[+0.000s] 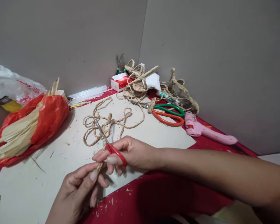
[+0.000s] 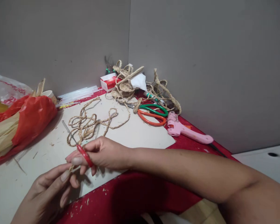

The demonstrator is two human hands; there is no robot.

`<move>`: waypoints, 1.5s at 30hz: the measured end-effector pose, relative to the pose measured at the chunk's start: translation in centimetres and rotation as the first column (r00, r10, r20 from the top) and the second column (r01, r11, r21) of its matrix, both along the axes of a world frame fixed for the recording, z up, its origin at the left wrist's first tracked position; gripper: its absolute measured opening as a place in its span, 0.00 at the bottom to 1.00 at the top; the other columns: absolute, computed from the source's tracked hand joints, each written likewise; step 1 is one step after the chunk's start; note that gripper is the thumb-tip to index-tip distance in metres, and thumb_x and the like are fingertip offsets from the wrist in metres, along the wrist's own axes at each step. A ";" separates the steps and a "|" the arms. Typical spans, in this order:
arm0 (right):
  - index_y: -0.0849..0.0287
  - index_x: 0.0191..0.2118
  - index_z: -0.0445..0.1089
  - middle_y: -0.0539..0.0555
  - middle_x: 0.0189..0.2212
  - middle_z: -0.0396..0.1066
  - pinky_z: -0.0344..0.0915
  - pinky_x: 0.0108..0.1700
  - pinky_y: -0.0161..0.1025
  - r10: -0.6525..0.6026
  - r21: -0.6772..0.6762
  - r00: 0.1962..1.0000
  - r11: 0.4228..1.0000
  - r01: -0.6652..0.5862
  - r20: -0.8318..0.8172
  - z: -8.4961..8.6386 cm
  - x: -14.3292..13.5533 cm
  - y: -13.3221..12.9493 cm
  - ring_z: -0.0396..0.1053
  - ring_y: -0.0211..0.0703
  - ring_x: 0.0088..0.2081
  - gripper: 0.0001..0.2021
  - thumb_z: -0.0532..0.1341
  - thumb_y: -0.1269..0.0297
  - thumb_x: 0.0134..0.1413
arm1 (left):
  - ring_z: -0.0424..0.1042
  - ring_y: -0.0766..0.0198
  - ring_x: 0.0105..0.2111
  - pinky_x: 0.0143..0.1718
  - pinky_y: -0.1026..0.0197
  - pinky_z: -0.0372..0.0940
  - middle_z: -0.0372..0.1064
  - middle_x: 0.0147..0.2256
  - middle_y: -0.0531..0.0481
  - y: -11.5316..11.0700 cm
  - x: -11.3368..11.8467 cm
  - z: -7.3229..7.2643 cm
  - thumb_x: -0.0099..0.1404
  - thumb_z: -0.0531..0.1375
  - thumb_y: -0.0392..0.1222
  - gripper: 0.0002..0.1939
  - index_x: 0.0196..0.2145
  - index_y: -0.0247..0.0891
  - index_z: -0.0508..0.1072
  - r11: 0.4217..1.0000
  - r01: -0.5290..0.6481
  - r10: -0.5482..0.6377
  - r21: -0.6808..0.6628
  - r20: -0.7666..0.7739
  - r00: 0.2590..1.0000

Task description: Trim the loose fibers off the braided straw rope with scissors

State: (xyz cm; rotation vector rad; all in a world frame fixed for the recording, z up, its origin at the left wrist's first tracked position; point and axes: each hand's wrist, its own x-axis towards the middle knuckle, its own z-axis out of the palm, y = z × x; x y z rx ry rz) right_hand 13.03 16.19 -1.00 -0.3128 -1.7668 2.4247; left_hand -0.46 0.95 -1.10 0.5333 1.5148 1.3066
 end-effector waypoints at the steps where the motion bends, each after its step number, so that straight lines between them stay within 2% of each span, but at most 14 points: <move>1: 0.65 0.37 0.76 0.53 0.29 0.73 0.61 0.28 0.29 -0.004 -0.060 1.000 0.998 0.004 -0.004 0.1 0.0 0.0 0.64 0.28 0.24 0.22 0.66 0.49 0.45 | 0.55 0.73 0.16 0.18 0.67 0.51 0.73 0.25 0.46 -0.1 0.1 0.0 0.57 0.65 0.47 0.12 0.35 0.37 0.80 1.000 0.011 -0.012 0.008 0.024 1.000; 7: 0.65 0.38 0.76 0.55 0.30 0.75 0.66 0.34 0.32 -0.179 -0.119 0.976 0.979 0.165 -0.124 0.4 0.0 0.4 0.69 0.31 0.27 0.19 0.67 0.53 0.47 | 0.51 0.75 0.15 0.15 0.68 0.44 0.73 0.25 0.47 -0.3 -0.4 0.6 0.56 0.66 0.47 0.11 0.33 0.37 0.78 0.999 0.036 -0.036 0.012 -0.029 0.999; 13: 0.67 0.36 0.75 0.55 0.30 0.75 0.67 0.33 0.31 -0.236 -0.093 0.960 0.970 0.224 -0.149 0.1 -0.4 0.6 0.69 0.30 0.26 0.20 0.67 0.52 0.46 | 0.48 0.78 0.14 0.15 0.70 0.40 0.75 0.26 0.45 -0.5 0.0 0.9 0.59 0.64 0.45 0.12 0.37 0.35 0.76 0.992 0.058 -0.052 0.109 -0.062 0.997; 15: 0.67 0.36 0.74 0.58 0.35 0.75 0.67 0.32 0.31 -0.234 -0.078 0.964 0.971 0.225 -0.130 -0.1 -0.7 0.7 0.70 0.32 0.30 0.21 0.66 0.51 0.46 | 0.48 0.78 0.13 0.14 0.70 0.40 0.74 0.26 0.46 -0.6 0.0 0.9 0.59 0.64 0.45 0.12 0.37 0.34 0.75 0.989 0.054 -0.048 0.136 -0.050 0.998; 19: 0.67 0.37 0.72 0.61 0.43 0.72 0.65 0.28 0.30 -0.365 0.034 0.928 0.929 0.368 -0.071 0.8 -0.5 1.0 0.71 0.34 0.33 0.21 0.65 0.50 0.47 | 0.51 0.78 0.13 0.14 0.72 0.44 0.75 0.28 0.46 -0.6 -0.7 0.9 0.60 0.63 0.41 0.10 0.37 0.34 0.70 0.976 -0.008 0.007 0.219 0.005 1.000; 21: 0.67 0.34 0.72 0.59 0.35 0.73 0.63 0.27 0.30 -0.428 0.132 0.900 0.891 0.435 -0.078 1.7 0.0 1.0 0.70 0.34 0.29 0.21 0.64 0.49 0.48 | 0.55 0.76 0.13 0.14 0.72 0.48 0.76 0.29 0.46 -0.6 -1.1 0.9 0.59 0.64 0.40 0.11 0.38 0.35 0.68 0.969 -0.023 0.019 0.247 0.019 1.000; 24: 0.65 0.25 0.69 0.52 0.23 0.69 0.61 0.26 0.31 -0.382 0.359 0.917 0.845 0.396 -0.112 2.4 0.9 0.2 0.65 0.32 0.24 0.19 0.63 0.50 0.47 | 0.62 0.72 0.15 0.15 0.69 0.54 0.76 0.34 0.44 -0.6 -1.5 0.8 0.58 0.65 0.39 0.12 0.39 0.36 0.67 0.964 -0.007 -0.004 0.266 0.041 0.999; 26: 0.64 0.20 0.65 0.48 0.18 0.64 0.57 0.25 0.30 -0.298 0.552 0.941 0.764 0.334 -0.158 2.2 1.1 -0.6 0.60 0.29 0.21 0.18 0.63 0.53 0.48 | 0.64 0.71 0.17 0.16 0.68 0.57 0.76 0.37 0.42 -0.7 -1.6 0.8 0.58 0.65 0.37 0.12 0.39 0.36 0.68 0.962 0.018 -0.038 0.274 0.067 0.997; 29: 0.62 0.18 0.61 0.45 0.16 0.58 0.50 0.25 0.30 -0.182 0.818 0.949 0.483 0.313 -0.255 1.0 0.8 -1.4 0.53 0.28 0.20 0.15 0.59 0.60 0.50 | 0.66 0.70 0.18 0.19 0.67 0.59 0.76 0.40 0.41 -0.8 -1.7 0.8 0.59 0.63 0.37 0.11 0.40 0.36 0.69 0.952 0.079 -0.111 0.295 0.094 0.989; 31: 0.62 0.18 0.61 0.46 0.17 0.60 0.49 0.26 0.31 -0.143 0.903 0.945 0.285 0.323 -0.293 0.1 0.5 -1.4 0.53 0.29 0.21 0.15 0.58 0.61 0.51 | 0.65 0.70 0.18 0.19 0.67 0.59 0.76 0.38 0.41 -0.8 -1.8 0.7 0.61 0.62 0.38 0.10 0.41 0.36 0.69 0.943 0.123 -0.156 0.308 0.086 0.984; 34: 0.61 0.19 0.62 0.47 0.19 0.63 0.48 0.27 0.32 -0.119 0.948 0.948 0.084 0.306 -0.296 -1.1 0.7 -1.1 0.54 0.30 0.22 0.14 0.58 0.57 0.48 | 0.64 0.71 0.17 0.19 0.68 0.58 0.76 0.33 0.44 -0.6 -2.1 0.6 0.61 0.62 0.38 0.08 0.38 0.36 0.69 0.942 0.114 -0.129 0.316 0.029 0.991; 36: 0.60 0.20 0.63 0.47 0.19 0.64 0.46 0.27 0.33 -0.118 0.964 0.957 0.003 0.267 -0.265 -1.6 1.2 -0.9 0.54 0.31 0.22 0.14 0.58 0.56 0.47 | 0.64 0.71 0.17 0.19 0.69 0.58 0.76 0.31 0.46 -0.5 -2.3 0.5 0.60 0.63 0.39 0.08 0.37 0.36 0.70 0.948 0.063 -0.061 0.312 -0.018 0.998; 40: 0.60 0.22 0.67 0.49 0.20 0.67 0.44 0.27 0.35 -0.163 0.977 0.966 -0.102 0.186 -0.201 -1.7 1.9 -1.1 0.56 0.33 0.23 0.15 0.57 0.53 0.47 | 0.61 0.73 0.15 0.17 0.70 0.55 0.75 0.27 0.48 -0.4 -2.4 0.5 0.58 0.65 0.40 0.10 0.37 0.35 0.72 0.958 -0.020 0.038 0.285 -0.056 0.998; 45: 0.60 0.26 0.71 0.51 0.23 0.70 0.46 0.28 0.37 -0.201 0.975 0.966 -0.183 0.124 -0.160 -1.4 2.1 -1.6 0.62 0.36 0.25 0.18 0.55 0.50 0.50 | 0.63 0.72 0.17 0.18 0.69 0.57 0.77 0.32 0.43 -0.3 -2.4 0.4 0.55 0.67 0.38 0.13 0.39 0.35 0.74 0.967 -0.010 0.023 0.253 -0.050 0.998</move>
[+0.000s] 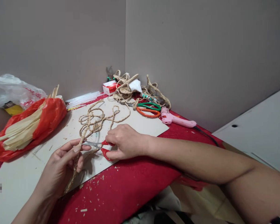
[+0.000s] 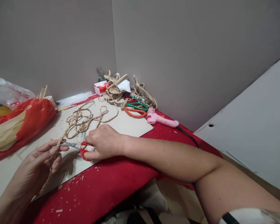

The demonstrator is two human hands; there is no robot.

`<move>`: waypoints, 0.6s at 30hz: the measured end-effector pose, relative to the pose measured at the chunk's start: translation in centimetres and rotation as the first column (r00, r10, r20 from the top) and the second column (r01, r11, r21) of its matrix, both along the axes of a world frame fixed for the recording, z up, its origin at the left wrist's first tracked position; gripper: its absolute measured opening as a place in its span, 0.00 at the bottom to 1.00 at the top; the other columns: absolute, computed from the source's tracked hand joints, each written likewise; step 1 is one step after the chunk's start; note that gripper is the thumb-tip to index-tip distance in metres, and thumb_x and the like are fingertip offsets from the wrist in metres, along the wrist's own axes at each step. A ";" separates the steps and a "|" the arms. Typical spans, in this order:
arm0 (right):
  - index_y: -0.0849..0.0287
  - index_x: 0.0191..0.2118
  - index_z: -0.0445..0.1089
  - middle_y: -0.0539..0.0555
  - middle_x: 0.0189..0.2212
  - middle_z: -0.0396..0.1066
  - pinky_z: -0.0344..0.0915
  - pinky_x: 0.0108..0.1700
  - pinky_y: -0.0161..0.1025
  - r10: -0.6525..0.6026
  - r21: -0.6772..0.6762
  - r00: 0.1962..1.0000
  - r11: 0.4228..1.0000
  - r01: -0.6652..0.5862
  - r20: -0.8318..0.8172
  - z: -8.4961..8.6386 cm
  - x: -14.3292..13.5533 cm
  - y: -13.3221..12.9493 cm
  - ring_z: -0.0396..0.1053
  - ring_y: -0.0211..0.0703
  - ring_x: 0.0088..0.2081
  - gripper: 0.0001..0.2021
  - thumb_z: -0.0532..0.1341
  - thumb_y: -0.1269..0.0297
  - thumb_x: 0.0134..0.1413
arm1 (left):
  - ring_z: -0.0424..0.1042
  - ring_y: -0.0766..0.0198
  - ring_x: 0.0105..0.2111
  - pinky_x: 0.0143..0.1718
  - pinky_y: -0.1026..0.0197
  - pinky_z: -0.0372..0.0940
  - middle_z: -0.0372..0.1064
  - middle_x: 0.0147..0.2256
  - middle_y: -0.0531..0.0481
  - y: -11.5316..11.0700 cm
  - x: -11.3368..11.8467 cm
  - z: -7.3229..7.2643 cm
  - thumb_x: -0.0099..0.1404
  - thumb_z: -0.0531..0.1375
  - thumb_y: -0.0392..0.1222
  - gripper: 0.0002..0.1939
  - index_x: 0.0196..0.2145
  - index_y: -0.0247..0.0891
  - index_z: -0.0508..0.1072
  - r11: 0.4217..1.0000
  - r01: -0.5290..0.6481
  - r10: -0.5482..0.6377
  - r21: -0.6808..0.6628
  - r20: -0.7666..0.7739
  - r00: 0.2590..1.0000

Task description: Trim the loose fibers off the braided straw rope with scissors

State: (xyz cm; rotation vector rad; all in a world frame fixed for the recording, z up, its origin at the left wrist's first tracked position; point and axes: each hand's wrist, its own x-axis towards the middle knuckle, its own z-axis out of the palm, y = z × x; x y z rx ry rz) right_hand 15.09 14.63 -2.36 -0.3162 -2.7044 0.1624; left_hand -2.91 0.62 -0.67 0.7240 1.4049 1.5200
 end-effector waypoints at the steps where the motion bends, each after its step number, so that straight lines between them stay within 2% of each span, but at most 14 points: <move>1: 0.60 0.27 0.71 0.52 0.24 0.71 0.46 0.28 0.37 -0.003 0.010 1.000 1.000 0.003 0.008 0.0 0.0 0.0 0.63 0.37 0.25 0.18 0.55 0.50 0.51 | 0.64 0.72 0.17 0.19 0.69 0.58 0.77 0.33 0.43 0.0 0.0 0.0 0.54 0.67 0.38 0.14 0.39 0.35 0.74 1.000 0.018 -0.018 -0.016 -0.003 1.000; 6: 0.61 0.30 0.71 0.53 0.26 0.72 0.47 0.29 0.37 -0.013 0.055 0.998 0.998 0.010 0.067 0.3 0.4 0.1 0.64 0.38 0.26 0.19 0.55 0.49 0.52 | 0.67 0.71 0.20 0.24 0.69 0.61 0.76 0.29 0.46 -0.2 -0.2 -0.4 0.57 0.66 0.38 0.12 0.39 0.40 0.72 0.992 0.097 -0.099 -0.085 -0.018 0.995; 9: 0.61 0.31 0.71 0.54 0.27 0.72 0.48 0.29 0.37 -0.013 0.082 0.994 0.997 0.004 0.108 0.6 0.5 0.1 0.64 0.38 0.27 0.19 0.54 0.49 0.53 | 0.67 0.70 0.19 0.21 0.69 0.61 0.77 0.32 0.44 -0.2 -0.2 -0.4 0.54 0.68 0.37 0.12 0.36 0.39 0.71 0.993 0.050 -0.052 -0.109 -0.022 0.998; 12: 0.61 0.32 0.71 0.55 0.28 0.73 0.48 0.29 0.38 -0.027 0.097 0.989 0.995 0.013 0.143 0.9 0.5 0.0 0.65 0.40 0.27 0.20 0.53 0.48 0.53 | 0.67 0.69 0.18 0.20 0.68 0.62 0.77 0.29 0.46 -0.1 -0.1 -0.3 0.51 0.70 0.38 0.14 0.35 0.39 0.73 0.994 -0.017 0.014 -0.108 -0.029 0.999; 15: 0.61 0.31 0.71 0.55 0.28 0.73 0.47 0.29 0.38 -0.048 0.070 0.987 0.997 0.037 0.152 1.1 0.5 0.1 0.65 0.40 0.28 0.20 0.53 0.49 0.53 | 0.68 0.68 0.18 0.20 0.68 0.62 0.76 0.25 0.47 0.0 0.0 0.0 0.49 0.71 0.38 0.16 0.36 0.38 0.76 0.995 -0.025 0.024 -0.101 -0.016 1.000; 18: 0.61 0.30 0.71 0.54 0.27 0.73 0.47 0.28 0.38 -0.049 0.039 0.987 0.998 0.043 0.150 1.2 0.5 0.2 0.65 0.39 0.27 0.19 0.53 0.49 0.53 | 0.68 0.69 0.19 0.21 0.69 0.63 0.76 0.27 0.47 -0.1 0.0 0.1 0.49 0.71 0.38 0.15 0.36 0.37 0.77 0.995 -0.014 0.013 -0.103 -0.010 1.000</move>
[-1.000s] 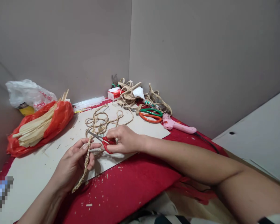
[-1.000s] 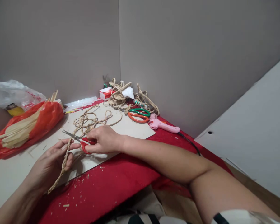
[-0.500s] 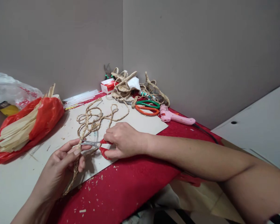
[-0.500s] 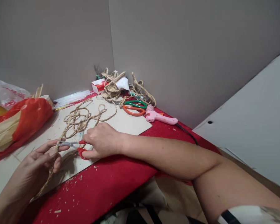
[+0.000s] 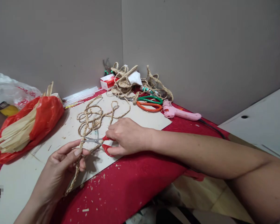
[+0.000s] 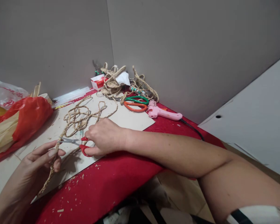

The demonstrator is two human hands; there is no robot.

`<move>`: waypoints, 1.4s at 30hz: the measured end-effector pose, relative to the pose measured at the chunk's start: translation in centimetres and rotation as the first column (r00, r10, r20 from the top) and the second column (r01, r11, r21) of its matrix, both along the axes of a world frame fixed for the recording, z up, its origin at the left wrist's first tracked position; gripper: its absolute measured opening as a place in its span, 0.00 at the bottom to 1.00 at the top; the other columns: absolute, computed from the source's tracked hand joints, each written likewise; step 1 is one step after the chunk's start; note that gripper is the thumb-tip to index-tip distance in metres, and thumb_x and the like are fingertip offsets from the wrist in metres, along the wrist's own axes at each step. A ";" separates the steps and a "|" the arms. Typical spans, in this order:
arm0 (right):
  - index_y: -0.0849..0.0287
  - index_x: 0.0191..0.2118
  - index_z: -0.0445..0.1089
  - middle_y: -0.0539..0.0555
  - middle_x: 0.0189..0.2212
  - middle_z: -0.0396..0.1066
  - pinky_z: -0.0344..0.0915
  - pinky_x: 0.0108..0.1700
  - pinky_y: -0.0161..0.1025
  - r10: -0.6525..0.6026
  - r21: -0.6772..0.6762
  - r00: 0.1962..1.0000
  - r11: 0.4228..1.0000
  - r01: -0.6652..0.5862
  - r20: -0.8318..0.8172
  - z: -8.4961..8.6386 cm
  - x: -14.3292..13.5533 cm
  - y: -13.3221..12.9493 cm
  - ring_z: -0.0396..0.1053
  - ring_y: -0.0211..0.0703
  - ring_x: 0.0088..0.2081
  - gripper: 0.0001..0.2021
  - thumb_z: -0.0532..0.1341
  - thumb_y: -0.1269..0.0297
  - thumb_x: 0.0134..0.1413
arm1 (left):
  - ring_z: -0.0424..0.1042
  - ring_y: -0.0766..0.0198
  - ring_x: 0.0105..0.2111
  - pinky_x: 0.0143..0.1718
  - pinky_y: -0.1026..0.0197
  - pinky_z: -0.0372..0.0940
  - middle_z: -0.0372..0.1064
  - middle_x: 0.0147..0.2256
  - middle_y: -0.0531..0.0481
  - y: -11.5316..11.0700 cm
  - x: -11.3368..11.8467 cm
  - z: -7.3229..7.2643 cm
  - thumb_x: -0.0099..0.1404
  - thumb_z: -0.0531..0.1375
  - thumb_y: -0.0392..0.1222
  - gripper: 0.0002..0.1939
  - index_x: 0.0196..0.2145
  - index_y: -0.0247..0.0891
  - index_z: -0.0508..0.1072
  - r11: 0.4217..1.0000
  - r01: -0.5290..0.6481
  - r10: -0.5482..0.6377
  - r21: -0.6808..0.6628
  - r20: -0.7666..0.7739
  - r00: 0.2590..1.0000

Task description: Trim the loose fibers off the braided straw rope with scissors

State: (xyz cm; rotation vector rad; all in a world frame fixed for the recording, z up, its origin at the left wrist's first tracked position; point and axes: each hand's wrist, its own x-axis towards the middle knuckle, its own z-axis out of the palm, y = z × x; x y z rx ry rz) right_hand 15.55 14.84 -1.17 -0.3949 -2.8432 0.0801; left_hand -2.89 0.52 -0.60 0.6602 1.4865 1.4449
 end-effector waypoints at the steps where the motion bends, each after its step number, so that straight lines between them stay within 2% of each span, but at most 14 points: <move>1: 0.61 0.30 0.71 0.54 0.27 0.73 0.47 0.28 0.38 0.006 -0.003 1.000 1.000 -0.006 -0.001 0.0 0.0 0.0 0.65 0.39 0.27 0.19 0.53 0.49 0.53 | 0.68 0.70 0.19 0.22 0.69 0.63 0.76 0.28 0.47 0.0 0.0 0.0 0.49 0.71 0.38 0.13 0.35 0.37 0.78 1.000 0.004 -0.004 0.000 -0.004 1.000; 5: 0.62 0.31 0.72 0.55 0.27 0.73 0.47 0.28 0.38 0.029 0.013 1.000 0.999 -0.029 0.002 0.0 0.1 0.0 0.65 0.39 0.27 0.20 0.53 0.49 0.53 | 0.68 0.70 0.19 0.22 0.70 0.63 0.76 0.28 0.47 -0.1 -0.1 -0.2 0.50 0.70 0.38 0.10 0.31 0.37 0.77 1.000 -0.007 0.007 0.008 -0.029 1.000; 13: 0.62 0.32 0.72 0.57 0.28 0.74 0.49 0.29 0.39 0.036 0.076 0.998 0.996 -0.040 0.052 0.2 0.3 -0.1 0.68 0.43 0.28 0.20 0.52 0.50 0.55 | 0.68 0.69 0.20 0.22 0.69 0.64 0.77 0.28 0.44 0.0 0.2 -0.1 0.46 0.72 0.38 0.13 0.32 0.36 0.78 0.996 -0.071 0.065 -0.058 -0.092 0.994; 18: 0.63 0.32 0.73 0.57 0.27 0.74 0.49 0.29 0.39 0.072 0.087 0.992 0.993 -0.081 0.100 0.2 0.3 -0.2 0.69 0.45 0.29 0.20 0.51 0.51 0.57 | 0.67 0.70 0.19 0.22 0.70 0.64 0.77 0.28 0.45 -0.1 0.3 -0.2 0.46 0.72 0.37 0.13 0.32 0.36 0.79 0.996 -0.075 0.071 -0.050 -0.083 0.994; 25: 0.62 0.31 0.73 0.57 0.27 0.74 0.49 0.29 0.39 0.113 0.094 0.990 0.988 -0.121 0.081 -0.4 0.0 0.1 0.69 0.43 0.28 0.20 0.53 0.51 0.56 | 0.66 0.70 0.18 0.21 0.70 0.63 0.76 0.25 0.46 0.0 0.3 -0.3 0.46 0.72 0.36 0.12 0.31 0.37 0.80 0.996 -0.086 0.085 -0.020 -0.024 0.996; 34: 0.63 0.31 0.73 0.56 0.27 0.75 0.51 0.29 0.39 0.133 0.095 0.987 0.985 -0.142 0.093 -0.4 -0.1 0.1 0.70 0.44 0.27 0.18 0.54 0.54 0.57 | 0.65 0.72 0.18 0.19 0.72 0.62 0.74 0.25 0.48 0.2 0.6 -0.3 0.46 0.71 0.37 0.12 0.32 0.35 0.80 0.994 -0.101 0.101 -0.044 -0.006 0.995; 42: 0.63 0.31 0.73 0.57 0.27 0.75 0.51 0.29 0.40 0.119 0.079 0.988 0.989 -0.127 0.094 0.0 0.2 -0.2 0.70 0.45 0.28 0.20 0.54 0.51 0.56 | 0.65 0.72 0.17 0.18 0.72 0.61 0.74 0.24 0.48 0.0 0.8 -0.2 0.44 0.72 0.36 0.13 0.31 0.36 0.79 0.993 -0.109 0.107 -0.050 -0.030 0.994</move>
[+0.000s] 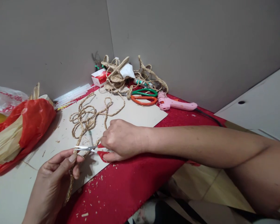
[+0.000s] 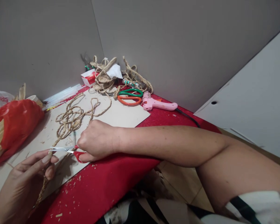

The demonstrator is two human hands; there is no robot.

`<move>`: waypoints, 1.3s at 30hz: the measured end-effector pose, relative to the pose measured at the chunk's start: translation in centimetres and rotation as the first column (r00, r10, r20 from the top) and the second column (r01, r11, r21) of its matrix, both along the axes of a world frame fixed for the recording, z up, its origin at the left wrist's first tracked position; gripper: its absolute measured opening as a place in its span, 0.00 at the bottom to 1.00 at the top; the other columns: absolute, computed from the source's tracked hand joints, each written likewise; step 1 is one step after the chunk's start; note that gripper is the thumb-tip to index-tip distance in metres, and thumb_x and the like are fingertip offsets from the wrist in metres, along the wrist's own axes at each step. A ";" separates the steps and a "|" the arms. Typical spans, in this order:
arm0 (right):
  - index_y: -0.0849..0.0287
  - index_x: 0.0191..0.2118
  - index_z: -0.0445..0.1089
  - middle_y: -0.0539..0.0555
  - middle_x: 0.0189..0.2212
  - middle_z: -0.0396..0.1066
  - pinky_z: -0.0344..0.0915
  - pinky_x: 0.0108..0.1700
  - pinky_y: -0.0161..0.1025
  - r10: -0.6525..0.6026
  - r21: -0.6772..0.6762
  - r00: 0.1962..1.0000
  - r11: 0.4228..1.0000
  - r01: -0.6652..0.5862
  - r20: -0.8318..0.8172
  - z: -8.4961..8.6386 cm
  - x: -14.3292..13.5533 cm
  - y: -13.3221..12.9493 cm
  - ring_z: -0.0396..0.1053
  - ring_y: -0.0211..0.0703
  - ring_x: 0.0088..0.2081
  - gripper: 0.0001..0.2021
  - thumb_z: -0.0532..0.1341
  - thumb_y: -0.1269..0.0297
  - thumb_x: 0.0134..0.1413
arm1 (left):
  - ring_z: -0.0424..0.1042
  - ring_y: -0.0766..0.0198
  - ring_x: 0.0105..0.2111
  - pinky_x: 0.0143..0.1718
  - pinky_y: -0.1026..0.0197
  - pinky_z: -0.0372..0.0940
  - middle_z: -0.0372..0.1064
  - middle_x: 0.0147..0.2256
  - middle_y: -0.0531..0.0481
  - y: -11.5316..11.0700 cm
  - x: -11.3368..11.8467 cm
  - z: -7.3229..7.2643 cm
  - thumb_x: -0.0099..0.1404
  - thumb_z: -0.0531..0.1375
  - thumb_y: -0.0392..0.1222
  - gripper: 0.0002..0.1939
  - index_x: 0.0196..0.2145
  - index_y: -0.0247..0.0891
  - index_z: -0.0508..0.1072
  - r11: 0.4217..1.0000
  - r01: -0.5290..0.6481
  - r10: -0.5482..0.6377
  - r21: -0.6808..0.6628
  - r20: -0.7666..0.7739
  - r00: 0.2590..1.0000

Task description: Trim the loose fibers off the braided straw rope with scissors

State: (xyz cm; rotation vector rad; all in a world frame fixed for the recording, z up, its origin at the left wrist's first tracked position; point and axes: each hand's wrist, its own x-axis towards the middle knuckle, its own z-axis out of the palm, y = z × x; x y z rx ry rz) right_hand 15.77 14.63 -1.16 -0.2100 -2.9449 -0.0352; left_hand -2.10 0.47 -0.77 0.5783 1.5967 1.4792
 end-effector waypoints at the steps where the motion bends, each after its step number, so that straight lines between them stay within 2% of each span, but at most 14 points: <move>1: 0.63 0.31 0.73 0.57 0.27 0.75 0.51 0.29 0.40 0.006 -0.006 1.000 1.000 -0.006 0.007 0.0 0.0 0.0 0.70 0.45 0.28 0.19 0.54 0.52 0.56 | 0.65 0.72 0.18 0.18 0.72 0.61 0.75 0.24 0.48 0.0 0.0 0.0 0.45 0.72 0.36 0.13 0.31 0.36 0.79 1.000 0.002 -0.002 -0.002 -0.003 1.000; 14: 0.61 0.30 0.73 0.55 0.30 0.76 0.50 0.29 0.38 0.038 -0.076 0.999 0.996 -0.035 0.038 0.1 -0.3 0.3 0.70 0.42 0.30 0.14 0.54 0.61 0.58 | 0.64 0.73 0.18 0.20 0.72 0.60 0.74 0.26 0.48 0.7 -0.1 -0.4 0.47 0.71 0.38 0.12 0.31 0.35 0.79 1.000 0.012 -0.012 -0.015 -0.021 1.000; 20: 0.62 0.29 0.73 0.57 0.25 0.74 0.50 0.29 0.38 -0.028 -0.052 0.999 0.998 0.027 -0.024 0.1 0.0 0.4 0.68 0.42 0.26 0.20 0.53 0.50 0.56 | 0.65 0.71 0.19 0.21 0.72 0.62 0.75 0.25 0.48 0.3 0.1 -0.5 0.42 0.73 0.38 0.15 0.31 0.38 0.79 0.999 -0.031 0.030 -0.025 -0.018 0.999; 24: 0.62 0.28 0.73 0.57 0.25 0.74 0.49 0.28 0.39 -0.042 -0.057 0.999 0.998 0.040 -0.027 0.3 0.1 0.4 0.67 0.42 0.25 0.21 0.52 0.49 0.55 | 0.65 0.70 0.18 0.20 0.70 0.61 0.75 0.25 0.47 0.0 0.3 -0.7 0.42 0.73 0.39 0.17 0.32 0.39 0.79 0.997 -0.043 0.042 -0.061 -0.010 0.999; 30: 0.60 0.27 0.72 0.53 0.23 0.73 0.46 0.27 0.37 -0.085 -0.219 0.996 0.973 0.075 -0.034 0.3 0.1 0.4 0.64 0.38 0.24 0.18 0.55 0.50 0.51 | 0.63 0.73 0.19 0.21 0.72 0.61 0.74 0.27 0.50 0.3 0.2 -0.7 0.48 0.71 0.39 0.13 0.33 0.38 0.79 1.000 -0.003 0.002 -0.016 -0.054 0.999; 35: 0.61 0.30 0.73 0.56 0.26 0.74 0.45 0.27 0.37 -0.095 -0.102 0.995 0.991 0.091 -0.034 0.2 0.1 0.2 0.65 0.40 0.25 0.20 0.53 0.48 0.53 | 0.62 0.72 0.19 0.20 0.71 0.61 0.74 0.27 0.50 0.2 0.1 -0.7 0.47 0.71 0.39 0.13 0.33 0.38 0.79 1.000 -0.004 0.005 0.019 -0.059 0.998; 39: 0.60 0.31 0.73 0.56 0.26 0.74 0.47 0.28 0.38 -0.105 -0.057 0.993 0.993 0.102 -0.056 0.3 0.1 0.1 0.67 0.43 0.27 0.20 0.53 0.49 0.54 | 0.63 0.72 0.18 0.20 0.70 0.60 0.75 0.26 0.49 0.0 0.1 -0.9 0.47 0.71 0.39 0.13 0.32 0.39 0.79 0.999 -0.019 0.020 0.033 -0.041 0.999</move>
